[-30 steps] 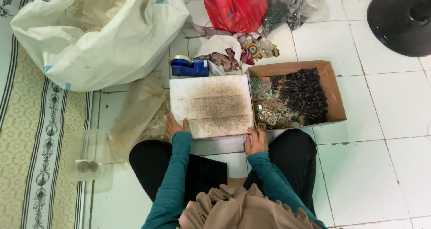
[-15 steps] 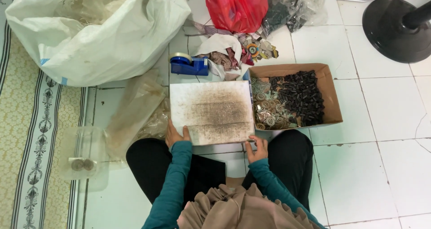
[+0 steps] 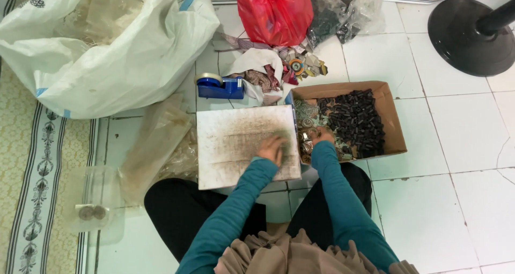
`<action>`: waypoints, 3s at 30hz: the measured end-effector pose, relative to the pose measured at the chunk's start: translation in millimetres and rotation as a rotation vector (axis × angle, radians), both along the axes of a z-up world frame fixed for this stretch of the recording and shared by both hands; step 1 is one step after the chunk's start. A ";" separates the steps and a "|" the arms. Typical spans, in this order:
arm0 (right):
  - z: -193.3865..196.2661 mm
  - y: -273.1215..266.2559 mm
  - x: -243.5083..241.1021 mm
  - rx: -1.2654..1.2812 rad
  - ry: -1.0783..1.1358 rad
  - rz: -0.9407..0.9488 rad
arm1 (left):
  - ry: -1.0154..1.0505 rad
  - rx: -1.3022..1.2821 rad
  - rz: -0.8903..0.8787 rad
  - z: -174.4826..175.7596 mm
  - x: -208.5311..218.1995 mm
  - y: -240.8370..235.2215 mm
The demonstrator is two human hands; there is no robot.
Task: The person sits on the floor and sorts small metal buttons from a cardboard box onto a white board. They pick up buttons one by one, place them in a row, and then transfer them into a clear plastic bag.
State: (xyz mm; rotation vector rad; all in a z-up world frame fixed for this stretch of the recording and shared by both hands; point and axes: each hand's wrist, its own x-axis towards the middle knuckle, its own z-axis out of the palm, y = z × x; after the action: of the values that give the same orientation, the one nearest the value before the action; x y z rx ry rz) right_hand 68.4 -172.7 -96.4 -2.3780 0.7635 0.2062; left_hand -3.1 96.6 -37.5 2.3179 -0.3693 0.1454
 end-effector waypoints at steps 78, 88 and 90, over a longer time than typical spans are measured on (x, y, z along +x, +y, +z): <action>54.9 245.2 11.5 0.337 -0.459 0.423 | 0.343 0.021 0.444 54.6 45.4 124.9; 78.6 61.0 3.9 0.188 -0.774 0.068 | 0.025 -0.118 0.028 36.0 82.9 -56.3; 24.7 9.7 6.4 0.069 -0.589 0.015 | 0.416 -0.215 0.013 55.0 84.4 -91.0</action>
State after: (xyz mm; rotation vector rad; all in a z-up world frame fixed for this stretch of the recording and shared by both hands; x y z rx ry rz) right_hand 74.8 -163.0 -71.8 -2.2034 0.4443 -0.4391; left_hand 81.2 5.6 17.5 2.0704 -0.1205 -0.2764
